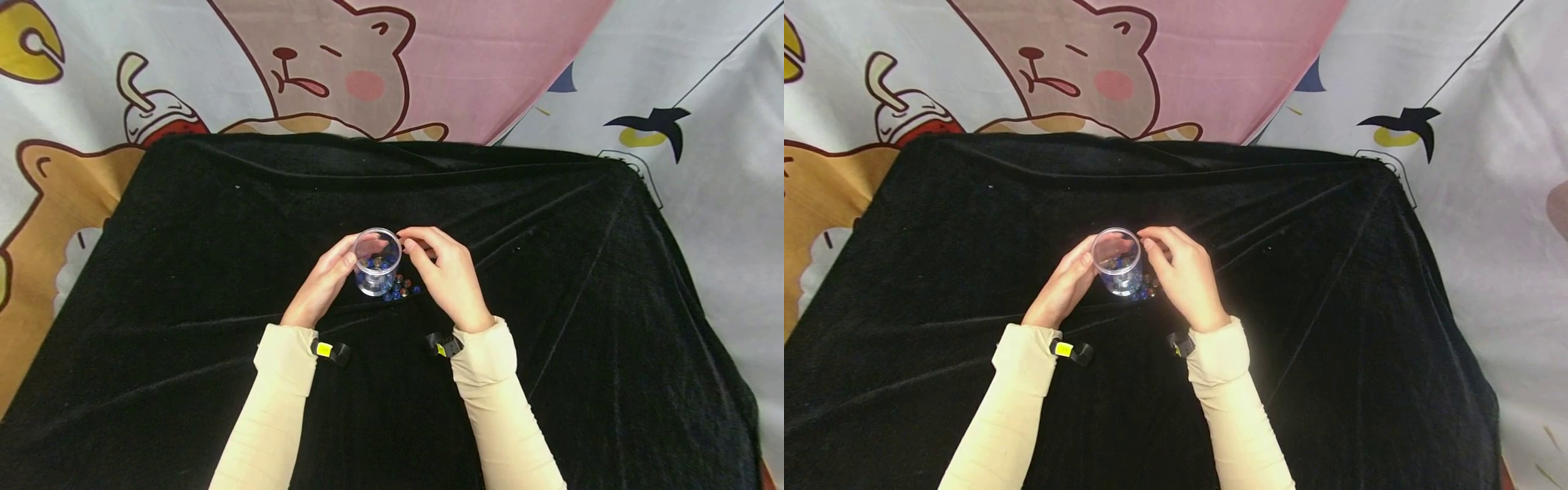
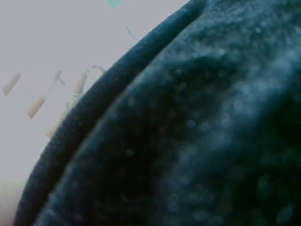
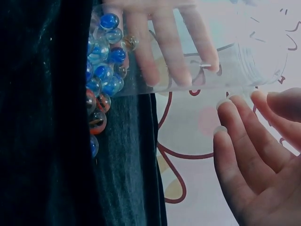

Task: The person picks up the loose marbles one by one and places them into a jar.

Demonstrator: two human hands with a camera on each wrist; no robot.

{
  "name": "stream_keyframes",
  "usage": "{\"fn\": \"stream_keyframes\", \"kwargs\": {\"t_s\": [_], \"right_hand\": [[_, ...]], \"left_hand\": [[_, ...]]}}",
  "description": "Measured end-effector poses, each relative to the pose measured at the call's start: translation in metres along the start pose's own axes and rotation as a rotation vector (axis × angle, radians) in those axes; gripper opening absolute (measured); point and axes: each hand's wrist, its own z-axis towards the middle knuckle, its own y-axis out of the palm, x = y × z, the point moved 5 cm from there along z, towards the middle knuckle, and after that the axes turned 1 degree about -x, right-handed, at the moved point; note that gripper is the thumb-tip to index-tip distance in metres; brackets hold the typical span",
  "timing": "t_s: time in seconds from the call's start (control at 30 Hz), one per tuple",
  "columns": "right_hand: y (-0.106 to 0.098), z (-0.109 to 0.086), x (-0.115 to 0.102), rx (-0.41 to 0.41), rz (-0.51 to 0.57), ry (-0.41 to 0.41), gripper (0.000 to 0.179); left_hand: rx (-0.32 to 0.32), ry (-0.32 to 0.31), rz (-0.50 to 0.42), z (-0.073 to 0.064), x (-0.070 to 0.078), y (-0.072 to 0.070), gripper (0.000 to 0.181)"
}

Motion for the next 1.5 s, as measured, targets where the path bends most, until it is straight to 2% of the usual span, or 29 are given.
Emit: {"fn": "stream_keyframes", "kwargs": {"t_s": [0.3,0.57,0.77,1.07,1.23,1.5], "right_hand": [[0.001,0.001,0.004,-0.028,-0.030,0.003,0.021],[0.004,0.001,0.010,-0.076,-0.071,0.002,0.021],[0.007,-0.001,0.015,-0.135,-0.110,0.039,0.021],[0.013,-0.001,0.021,-0.229,-0.158,0.110,0.022],[0.015,-0.003,0.025,-0.284,-0.160,0.141,0.023],[0.016,-0.004,0.031,-0.313,-0.186,0.167,0.023]], "left_hand": [[0.001,-0.018,-0.001,-0.001,0.000,0.000,0.042],[0.043,-0.069,0.009,-0.001,-0.019,-0.010,0.049],[0.040,-0.066,0.005,-0.001,-0.019,-0.010,0.050],[0.018,-0.029,-0.017,-0.001,-0.018,-0.008,0.053],[0.028,-0.048,-0.003,0.000,-0.018,-0.008,0.051],[0.044,-0.074,0.019,-0.001,-0.022,-0.012,0.050]]}}
